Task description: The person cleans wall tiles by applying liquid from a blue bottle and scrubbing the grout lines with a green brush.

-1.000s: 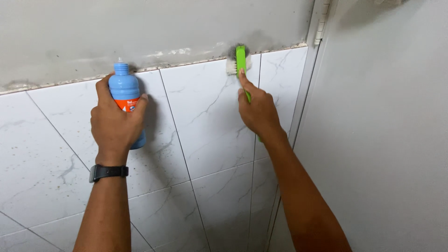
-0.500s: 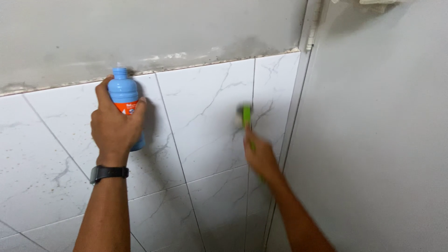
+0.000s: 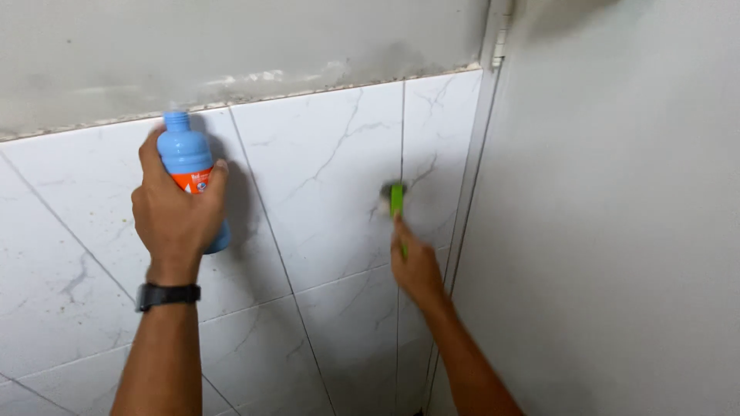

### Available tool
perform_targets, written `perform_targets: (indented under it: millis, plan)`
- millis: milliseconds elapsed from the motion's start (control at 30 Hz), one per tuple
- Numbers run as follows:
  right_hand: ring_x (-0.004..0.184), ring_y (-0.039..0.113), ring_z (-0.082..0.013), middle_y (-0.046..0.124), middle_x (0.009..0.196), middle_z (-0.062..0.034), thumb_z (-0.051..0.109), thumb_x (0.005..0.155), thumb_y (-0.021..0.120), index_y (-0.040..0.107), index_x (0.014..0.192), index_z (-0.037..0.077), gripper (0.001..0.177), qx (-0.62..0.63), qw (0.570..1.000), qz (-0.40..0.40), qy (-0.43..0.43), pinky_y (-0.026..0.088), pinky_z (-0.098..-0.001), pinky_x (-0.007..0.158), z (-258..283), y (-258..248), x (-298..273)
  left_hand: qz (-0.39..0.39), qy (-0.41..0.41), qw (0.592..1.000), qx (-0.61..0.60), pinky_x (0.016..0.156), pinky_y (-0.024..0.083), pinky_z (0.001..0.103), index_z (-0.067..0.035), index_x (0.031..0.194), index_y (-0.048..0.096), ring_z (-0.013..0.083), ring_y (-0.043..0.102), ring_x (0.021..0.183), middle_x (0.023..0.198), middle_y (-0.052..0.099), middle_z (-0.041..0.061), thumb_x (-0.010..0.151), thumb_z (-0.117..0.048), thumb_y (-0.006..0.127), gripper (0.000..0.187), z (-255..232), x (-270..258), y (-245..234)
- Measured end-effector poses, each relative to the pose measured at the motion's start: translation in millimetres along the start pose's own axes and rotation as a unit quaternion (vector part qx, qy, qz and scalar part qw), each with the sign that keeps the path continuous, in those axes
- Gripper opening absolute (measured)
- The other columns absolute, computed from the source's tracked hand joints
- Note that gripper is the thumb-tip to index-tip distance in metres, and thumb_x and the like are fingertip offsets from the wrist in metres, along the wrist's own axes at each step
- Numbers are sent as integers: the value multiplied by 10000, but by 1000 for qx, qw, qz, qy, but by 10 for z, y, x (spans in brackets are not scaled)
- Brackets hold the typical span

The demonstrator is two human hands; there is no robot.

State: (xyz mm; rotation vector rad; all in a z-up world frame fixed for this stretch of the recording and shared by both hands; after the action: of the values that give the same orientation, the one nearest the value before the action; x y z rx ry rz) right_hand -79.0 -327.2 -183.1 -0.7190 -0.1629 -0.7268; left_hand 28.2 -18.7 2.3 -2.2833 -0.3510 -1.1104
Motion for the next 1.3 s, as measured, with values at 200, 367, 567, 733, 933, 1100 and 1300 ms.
perform_targets:
  millis: [200, 367, 567, 733, 933, 1100, 1300]
  plan:
    - [431, 442, -107, 695, 771, 6, 251, 1020, 508, 406, 1555, 231, 545, 73, 997, -9, -31, 425, -318, 385, -102, 55, 128, -31, -4, 999, -17, 634, 578, 461, -47, 1244, 510, 300, 727, 694, 853, 725, 158, 939, -367, 787, 521, -58, -223, 247]
    - [562, 571, -124, 664, 777, -35, 285, 1049, 522, 416, 1570, 256, 533, 35, 990, -70, -114, 511, -328, 548, 845, -692, 818, -28, 23, 999, -18, 612, 581, 441, -16, 1205, 513, 300, 721, 688, 851, 715, 156, 936, -368, 784, 519, -136, -172, 365]
    - [614, 599, -192, 697, 907, -140, 268, 1044, 506, 378, 1591, 229, 563, 20, 986, -79, -145, 538, -378, 601, 726, -575, 756, -21, 26, 999, -11, 599, 575, 426, 7, 1189, 510, 296, 719, 675, 834, 712, 161, 943, -356, 784, 517, -262, -211, 361]
    - [678, 615, -163, 631, 866, -190, 283, 1107, 505, 396, 1592, 233, 500, 50, 974, -120, -187, 508, -331, 568, -206, 174, 17, 23, 29, 999, -11, 581, 580, 411, 9, 1199, 496, 279, 719, 666, 831, 708, 155, 912, -346, 789, 542, -211, -396, 542]
    - [438, 446, -123, 674, 659, -108, 286, 1047, 522, 408, 1571, 256, 537, 29, 999, 18, 3, 412, -328, 412, -379, 263, 51, 102, 26, 994, -22, 522, 575, 377, 6, 1203, 486, 238, 701, 582, 793, 704, 145, 871, -357, 789, 578, -284, -733, 864]
    - [451, 526, -152, 614, 1360, -171, 262, 1025, 491, 391, 1551, 260, 536, 67, 996, -16, -64, 500, -295, 384, 353, -254, 549, 133, -63, 985, -92, 550, 580, 384, -11, 1175, 487, 237, 721, 599, 760, 718, 128, 865, -350, 752, 530, -293, -1107, 1053]
    - [687, 602, -164, 664, 916, -160, 244, 1120, 484, 373, 1592, 186, 489, 35, 969, -121, -213, 509, -316, 550, -156, 159, 218, 102, -174, 960, -196, 605, 593, 370, -23, 1109, 485, 222, 731, 667, 804, 718, 138, 884, -291, 759, 444, 4, -1638, 1141]
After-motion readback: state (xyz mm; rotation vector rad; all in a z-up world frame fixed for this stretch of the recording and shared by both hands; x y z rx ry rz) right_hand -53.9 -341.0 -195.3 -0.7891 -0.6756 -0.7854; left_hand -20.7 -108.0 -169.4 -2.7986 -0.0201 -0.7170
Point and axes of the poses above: each hand's wrist, its own x-axis towards the middle knuckle, its own y-axis out of the palm, z = x × y, the point moved 5 cm from there along x, towards the middle knuckle
